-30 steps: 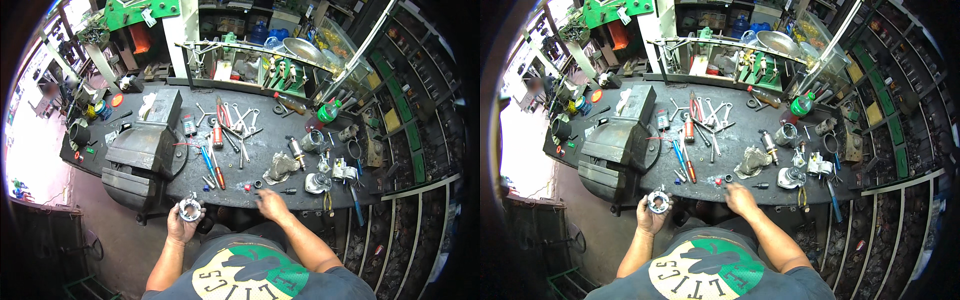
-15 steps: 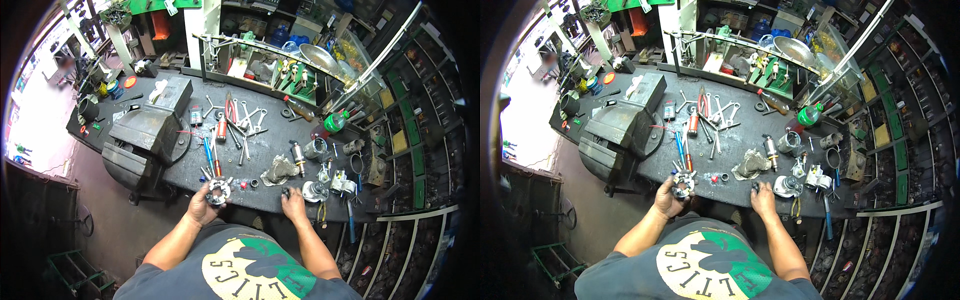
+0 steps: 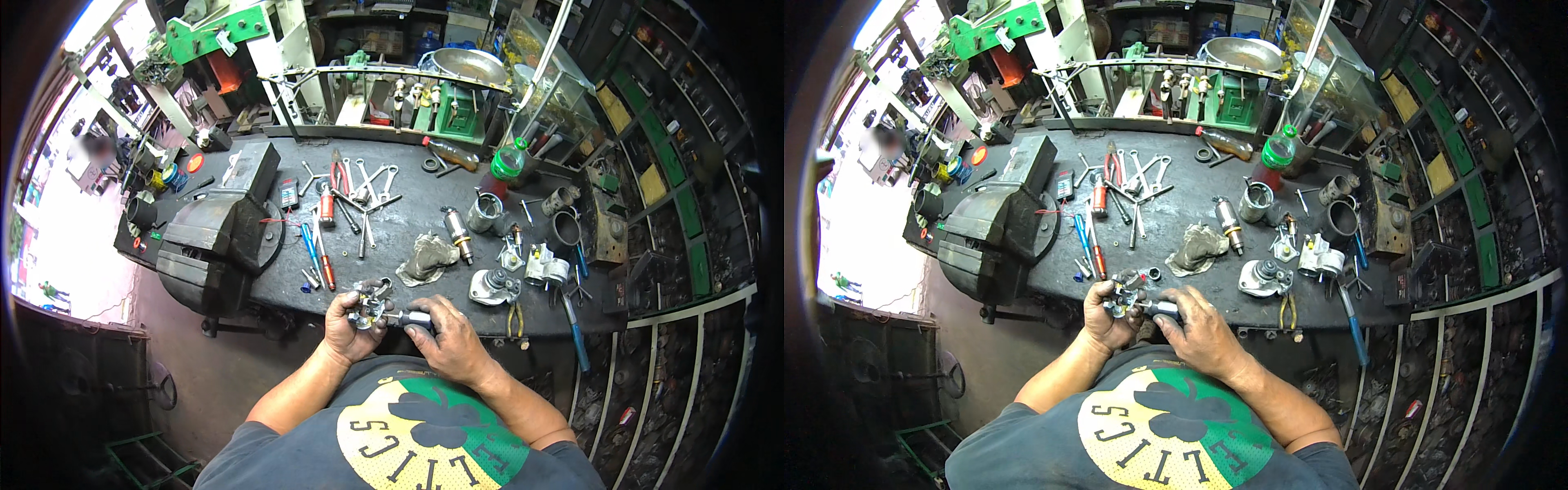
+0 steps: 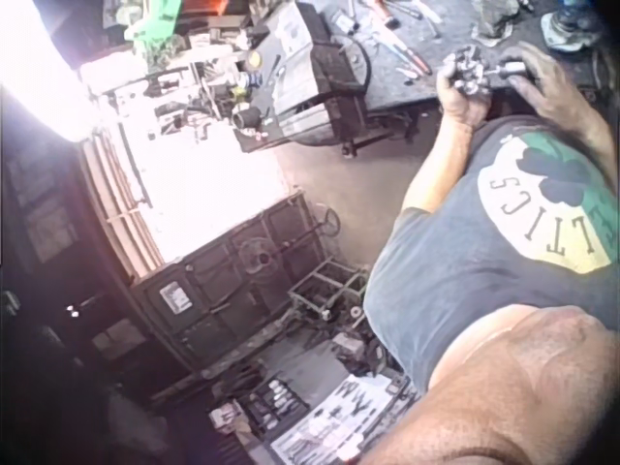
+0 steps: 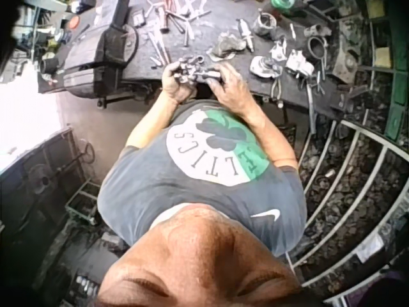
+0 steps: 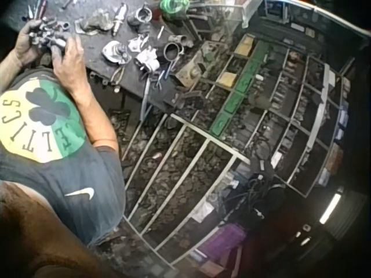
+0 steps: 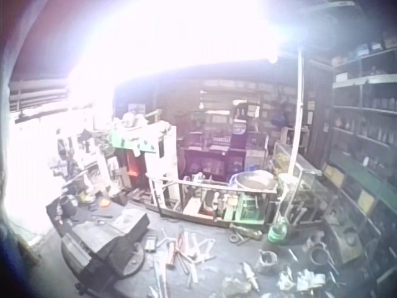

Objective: The person handles small mechanical components on a cluttered workbench, using a screwdriver to adjust parts and a rag to wipe surfaces. They move to a bench grinder to smooth a component, then return to the bench to continue assembly and inspection of the parts.

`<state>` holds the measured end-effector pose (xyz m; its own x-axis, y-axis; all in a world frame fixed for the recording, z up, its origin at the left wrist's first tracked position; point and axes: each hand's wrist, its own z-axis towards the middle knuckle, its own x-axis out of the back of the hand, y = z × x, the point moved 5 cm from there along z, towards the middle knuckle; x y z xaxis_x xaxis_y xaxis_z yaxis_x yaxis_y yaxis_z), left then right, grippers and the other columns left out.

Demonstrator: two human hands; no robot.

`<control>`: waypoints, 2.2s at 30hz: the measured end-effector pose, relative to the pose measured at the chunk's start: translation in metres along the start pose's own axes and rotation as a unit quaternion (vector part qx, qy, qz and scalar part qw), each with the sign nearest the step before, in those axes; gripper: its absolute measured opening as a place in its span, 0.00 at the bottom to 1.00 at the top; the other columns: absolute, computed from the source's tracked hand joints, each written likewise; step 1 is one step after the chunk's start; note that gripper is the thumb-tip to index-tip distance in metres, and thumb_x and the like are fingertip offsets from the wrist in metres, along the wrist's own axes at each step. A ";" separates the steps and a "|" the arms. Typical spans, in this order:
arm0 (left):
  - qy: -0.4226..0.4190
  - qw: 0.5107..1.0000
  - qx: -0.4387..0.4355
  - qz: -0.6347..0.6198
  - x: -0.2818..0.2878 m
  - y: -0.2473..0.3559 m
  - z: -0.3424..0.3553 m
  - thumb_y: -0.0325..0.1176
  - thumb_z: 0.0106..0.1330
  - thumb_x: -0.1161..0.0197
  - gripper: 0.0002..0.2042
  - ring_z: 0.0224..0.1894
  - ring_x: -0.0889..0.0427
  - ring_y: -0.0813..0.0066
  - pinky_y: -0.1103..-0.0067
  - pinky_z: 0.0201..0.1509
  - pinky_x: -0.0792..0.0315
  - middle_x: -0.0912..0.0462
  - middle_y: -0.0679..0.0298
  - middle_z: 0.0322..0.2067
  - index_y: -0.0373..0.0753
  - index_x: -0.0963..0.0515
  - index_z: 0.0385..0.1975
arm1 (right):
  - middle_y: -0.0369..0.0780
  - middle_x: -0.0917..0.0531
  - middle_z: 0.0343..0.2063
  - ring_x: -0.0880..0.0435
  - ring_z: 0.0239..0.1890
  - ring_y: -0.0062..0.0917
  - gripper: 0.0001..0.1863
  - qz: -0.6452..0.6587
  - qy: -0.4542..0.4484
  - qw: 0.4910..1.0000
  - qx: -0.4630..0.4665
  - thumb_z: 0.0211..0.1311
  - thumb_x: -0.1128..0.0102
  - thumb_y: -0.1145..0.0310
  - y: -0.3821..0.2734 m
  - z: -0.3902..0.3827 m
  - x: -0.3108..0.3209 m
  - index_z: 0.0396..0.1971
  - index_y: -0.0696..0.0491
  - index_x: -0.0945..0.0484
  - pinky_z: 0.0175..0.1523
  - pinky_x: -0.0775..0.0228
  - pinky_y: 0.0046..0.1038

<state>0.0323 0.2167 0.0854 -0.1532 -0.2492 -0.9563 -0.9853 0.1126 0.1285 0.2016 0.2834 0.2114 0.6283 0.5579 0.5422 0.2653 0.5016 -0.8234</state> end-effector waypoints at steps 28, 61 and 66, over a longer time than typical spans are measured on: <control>0.002 0.995 -0.024 0.100 -0.008 -0.012 -0.002 0.41 0.67 0.39 0.21 0.31 0.13 0.69 0.77 0.23 0.19 0.13 0.58 0.41 0.37 0.23 0.56 | 0.53 0.14 0.39 0.12 0.40 0.52 0.20 -0.110 -0.004 0.994 -0.006 0.65 0.31 0.66 -0.022 0.001 -0.005 0.51 0.61 0.24 0.46 0.19 0.46; 0.045 0.957 0.124 0.259 -0.011 -0.021 0.018 0.29 0.61 0.29 0.11 0.31 0.15 0.73 0.75 0.37 0.18 0.15 0.60 0.31 0.34 0.22 0.41 | 0.36 0.22 0.39 0.26 0.45 0.22 0.18 0.305 -0.245 0.908 -0.147 0.77 0.43 0.58 0.089 -0.008 -0.011 0.52 0.57 0.26 0.55 0.31 0.28; 0.119 0.925 -0.028 0.360 -0.007 0.006 0.033 0.28 0.64 0.29 0.09 0.29 0.18 0.78 0.78 0.35 0.21 0.16 0.65 0.30 0.37 0.21 0.39 | 0.57 0.15 0.45 0.14 0.49 0.55 0.15 0.102 -0.090 0.986 -0.096 0.77 0.43 0.65 0.052 -0.008 -0.006 0.52 0.61 0.30 0.56 0.24 0.47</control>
<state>0.0295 0.2512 0.0840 -0.7767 -0.3340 -0.5340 -0.6230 0.2831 0.7292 0.2171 0.3010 0.1635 0.5470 0.7514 0.3690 0.2912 0.2425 -0.9254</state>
